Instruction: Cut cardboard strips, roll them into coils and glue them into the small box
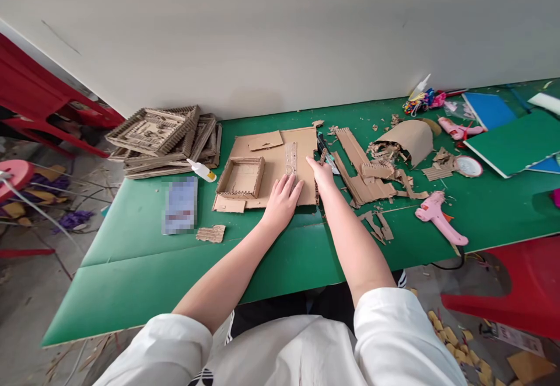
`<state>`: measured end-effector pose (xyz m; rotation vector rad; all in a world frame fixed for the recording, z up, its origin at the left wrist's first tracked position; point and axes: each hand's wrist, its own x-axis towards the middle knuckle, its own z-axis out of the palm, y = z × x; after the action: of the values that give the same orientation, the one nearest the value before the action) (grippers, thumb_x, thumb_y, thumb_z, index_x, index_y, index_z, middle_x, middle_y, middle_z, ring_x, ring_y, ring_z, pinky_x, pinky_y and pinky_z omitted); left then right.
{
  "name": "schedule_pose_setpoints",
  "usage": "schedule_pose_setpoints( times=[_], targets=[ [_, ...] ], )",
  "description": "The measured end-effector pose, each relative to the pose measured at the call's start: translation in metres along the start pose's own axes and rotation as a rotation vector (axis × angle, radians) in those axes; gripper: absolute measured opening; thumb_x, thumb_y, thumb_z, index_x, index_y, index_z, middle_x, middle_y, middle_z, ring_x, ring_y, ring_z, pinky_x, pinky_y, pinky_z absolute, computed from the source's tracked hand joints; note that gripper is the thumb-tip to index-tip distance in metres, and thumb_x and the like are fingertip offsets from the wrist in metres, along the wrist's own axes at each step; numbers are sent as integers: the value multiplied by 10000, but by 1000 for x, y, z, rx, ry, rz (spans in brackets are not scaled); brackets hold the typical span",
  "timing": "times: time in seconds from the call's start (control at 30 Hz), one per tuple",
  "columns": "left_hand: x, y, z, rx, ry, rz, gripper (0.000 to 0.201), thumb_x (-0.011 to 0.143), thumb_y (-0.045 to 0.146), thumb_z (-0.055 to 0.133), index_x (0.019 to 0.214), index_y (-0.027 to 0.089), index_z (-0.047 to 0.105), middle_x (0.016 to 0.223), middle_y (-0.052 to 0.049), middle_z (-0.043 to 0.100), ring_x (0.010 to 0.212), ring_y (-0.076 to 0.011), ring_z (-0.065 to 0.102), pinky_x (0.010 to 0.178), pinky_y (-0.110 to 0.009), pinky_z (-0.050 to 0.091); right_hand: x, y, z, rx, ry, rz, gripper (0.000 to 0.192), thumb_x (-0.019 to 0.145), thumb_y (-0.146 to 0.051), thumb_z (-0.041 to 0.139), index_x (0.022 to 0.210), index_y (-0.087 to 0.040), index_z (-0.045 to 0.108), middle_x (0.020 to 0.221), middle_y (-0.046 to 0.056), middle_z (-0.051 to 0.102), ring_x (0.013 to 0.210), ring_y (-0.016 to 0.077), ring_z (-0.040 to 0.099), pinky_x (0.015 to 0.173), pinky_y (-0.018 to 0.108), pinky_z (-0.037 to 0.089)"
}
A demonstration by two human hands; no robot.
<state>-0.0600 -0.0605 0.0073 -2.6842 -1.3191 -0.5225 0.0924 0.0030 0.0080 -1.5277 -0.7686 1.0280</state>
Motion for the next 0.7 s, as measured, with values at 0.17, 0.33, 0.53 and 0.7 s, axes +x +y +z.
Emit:
schedule_pose_setpoints(
  times=[0.17, 0.33, 0.53, 0.7],
  targets=[
    [0, -1, 1, -22, 5, -4, 426, 924, 82, 328, 1294, 166, 522, 1374, -176, 502, 1310, -316, 437, 1041, -522, 408, -1, -4, -3, 54, -63, 172, 374, 706, -505, 616, 828, -160, 692, 811, 128, 707, 861, 303, 672, 758, 487, 536],
    [-1, -1, 2, -43, -5, -6, 435, 918, 77, 324, 1299, 169, 513, 1376, -179, 498, 1323, -316, 420, 1050, -528, 396, 0, 2, -2, 31, 12, 155, 335, 632, -487, 683, 747, -173, 678, 852, 105, 703, 898, 283, 667, 842, 453, 520],
    [-1, -1, 4, -39, 27, 0, 434, 917, 84, 316, 1292, 172, 516, 1368, -175, 508, 1321, -306, 424, 1040, -530, 408, 5, 12, 0, -8, 58, 95, 326, 615, -496, 687, 722, -188, 667, 858, 90, 706, 948, 285, 655, 864, 434, 523],
    [-1, -1, 2, -35, -1, -12, 435, 915, 78, 325, 1297, 165, 515, 1376, -176, 499, 1314, -320, 430, 1051, -523, 395, 4, 11, -4, -27, 18, 3, 360, 663, -539, 638, 702, -184, 675, 696, 92, 698, 758, 271, 681, 686, 431, 559]
  ],
)
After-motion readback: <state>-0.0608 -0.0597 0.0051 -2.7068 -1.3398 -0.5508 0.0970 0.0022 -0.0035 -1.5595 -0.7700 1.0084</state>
